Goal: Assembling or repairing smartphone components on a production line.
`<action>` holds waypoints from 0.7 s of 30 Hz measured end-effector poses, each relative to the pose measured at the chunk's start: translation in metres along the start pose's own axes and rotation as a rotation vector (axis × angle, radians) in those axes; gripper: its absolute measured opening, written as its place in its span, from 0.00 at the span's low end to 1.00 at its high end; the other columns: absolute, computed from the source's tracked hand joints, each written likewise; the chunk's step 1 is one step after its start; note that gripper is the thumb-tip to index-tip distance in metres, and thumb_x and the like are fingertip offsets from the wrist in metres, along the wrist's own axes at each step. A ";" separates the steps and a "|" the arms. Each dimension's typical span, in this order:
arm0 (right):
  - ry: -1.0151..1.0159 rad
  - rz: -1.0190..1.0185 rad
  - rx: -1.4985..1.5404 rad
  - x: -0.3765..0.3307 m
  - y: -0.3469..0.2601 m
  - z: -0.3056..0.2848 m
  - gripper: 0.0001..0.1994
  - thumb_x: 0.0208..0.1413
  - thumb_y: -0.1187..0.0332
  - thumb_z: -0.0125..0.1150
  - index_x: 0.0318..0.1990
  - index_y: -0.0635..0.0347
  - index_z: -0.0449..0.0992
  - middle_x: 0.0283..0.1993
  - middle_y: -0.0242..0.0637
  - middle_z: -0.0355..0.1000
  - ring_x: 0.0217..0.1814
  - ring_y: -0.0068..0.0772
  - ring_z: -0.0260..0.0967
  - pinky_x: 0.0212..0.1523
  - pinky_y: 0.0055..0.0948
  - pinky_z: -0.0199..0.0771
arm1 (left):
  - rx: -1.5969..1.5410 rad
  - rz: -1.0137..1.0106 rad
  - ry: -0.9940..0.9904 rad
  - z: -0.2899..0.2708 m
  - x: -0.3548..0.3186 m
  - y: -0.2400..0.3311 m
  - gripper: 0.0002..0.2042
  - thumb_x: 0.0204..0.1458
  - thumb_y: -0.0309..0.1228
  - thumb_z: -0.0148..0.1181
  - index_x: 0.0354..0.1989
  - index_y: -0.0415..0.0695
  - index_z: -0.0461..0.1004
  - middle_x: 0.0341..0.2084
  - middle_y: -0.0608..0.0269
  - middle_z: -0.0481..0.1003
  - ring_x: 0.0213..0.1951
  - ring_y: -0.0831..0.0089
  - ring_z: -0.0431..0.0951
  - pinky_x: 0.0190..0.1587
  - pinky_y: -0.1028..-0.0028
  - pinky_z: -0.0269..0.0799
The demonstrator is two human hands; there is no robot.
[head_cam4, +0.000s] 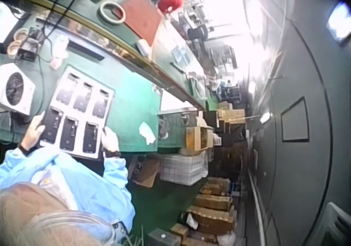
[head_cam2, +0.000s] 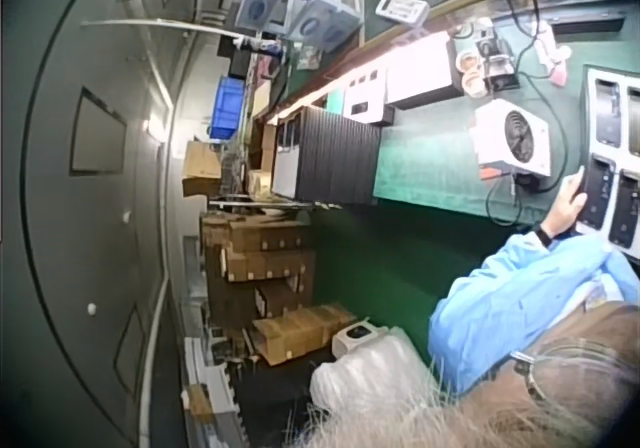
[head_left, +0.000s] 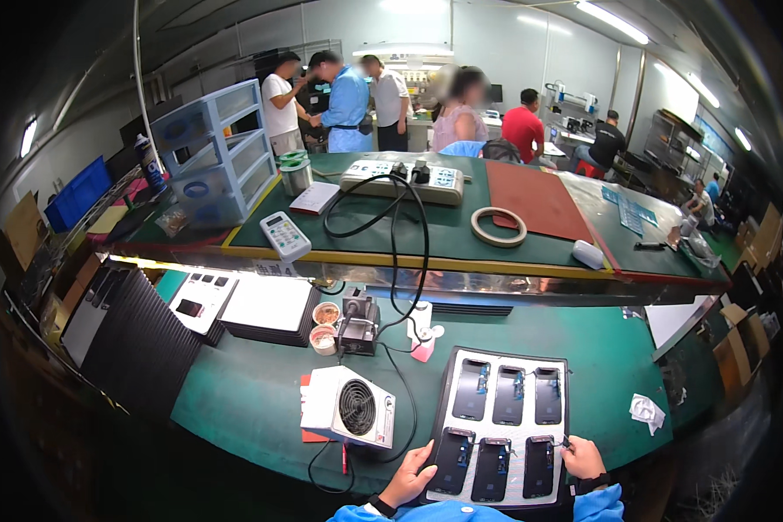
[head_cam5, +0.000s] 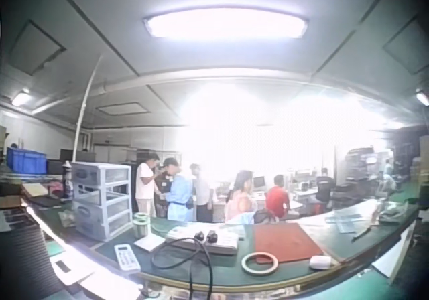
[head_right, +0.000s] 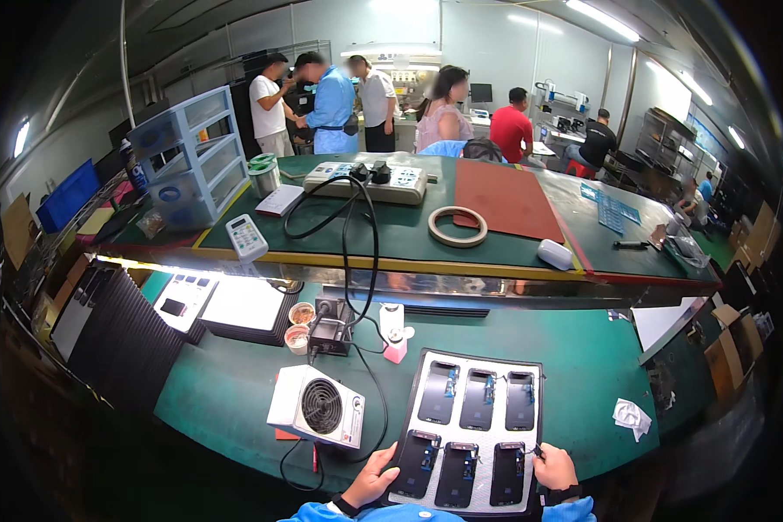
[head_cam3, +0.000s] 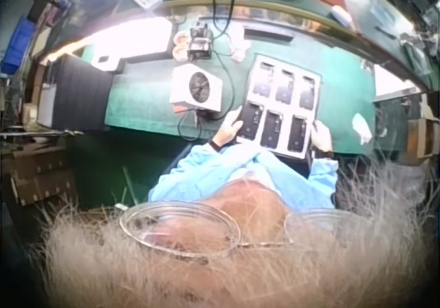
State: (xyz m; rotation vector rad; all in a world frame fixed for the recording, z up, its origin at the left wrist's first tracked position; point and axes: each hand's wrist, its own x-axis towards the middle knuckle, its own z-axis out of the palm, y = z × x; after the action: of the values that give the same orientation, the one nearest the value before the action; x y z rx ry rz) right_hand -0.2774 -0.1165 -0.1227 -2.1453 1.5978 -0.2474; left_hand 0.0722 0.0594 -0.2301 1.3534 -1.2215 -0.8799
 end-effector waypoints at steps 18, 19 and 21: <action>0.056 0.004 0.029 -0.005 0.007 0.012 0.11 0.54 0.62 0.60 0.34 0.62 0.75 0.29 0.53 0.75 0.35 0.61 0.73 0.36 0.52 0.72 | 0.001 0.001 0.078 0.007 0.000 0.011 0.27 0.57 0.33 0.58 0.66 0.40 0.64 0.56 0.49 0.69 0.58 0.60 0.69 0.62 0.68 0.62; 0.095 0.013 0.045 -0.006 0.008 0.015 0.11 0.54 0.62 0.60 0.35 0.61 0.75 0.29 0.53 0.75 0.35 0.61 0.73 0.36 0.52 0.73 | -0.009 -0.019 0.106 0.009 -0.001 0.012 0.27 0.57 0.32 0.57 0.66 0.39 0.64 0.55 0.49 0.69 0.58 0.60 0.69 0.62 0.68 0.62; 0.145 0.030 0.098 -0.009 0.007 0.020 0.12 0.55 0.61 0.59 0.37 0.61 0.76 0.31 0.54 0.76 0.37 0.61 0.73 0.38 0.52 0.73 | -0.006 -0.022 0.108 0.010 -0.003 0.014 0.27 0.57 0.32 0.57 0.66 0.39 0.64 0.55 0.49 0.69 0.57 0.60 0.70 0.61 0.69 0.62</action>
State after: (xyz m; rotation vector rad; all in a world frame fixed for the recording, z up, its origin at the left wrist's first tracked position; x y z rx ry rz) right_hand -0.2786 -0.1046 -0.1420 -2.0688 1.6595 -0.4719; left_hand 0.0595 0.0618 -0.2184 1.3941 -1.1217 -0.8144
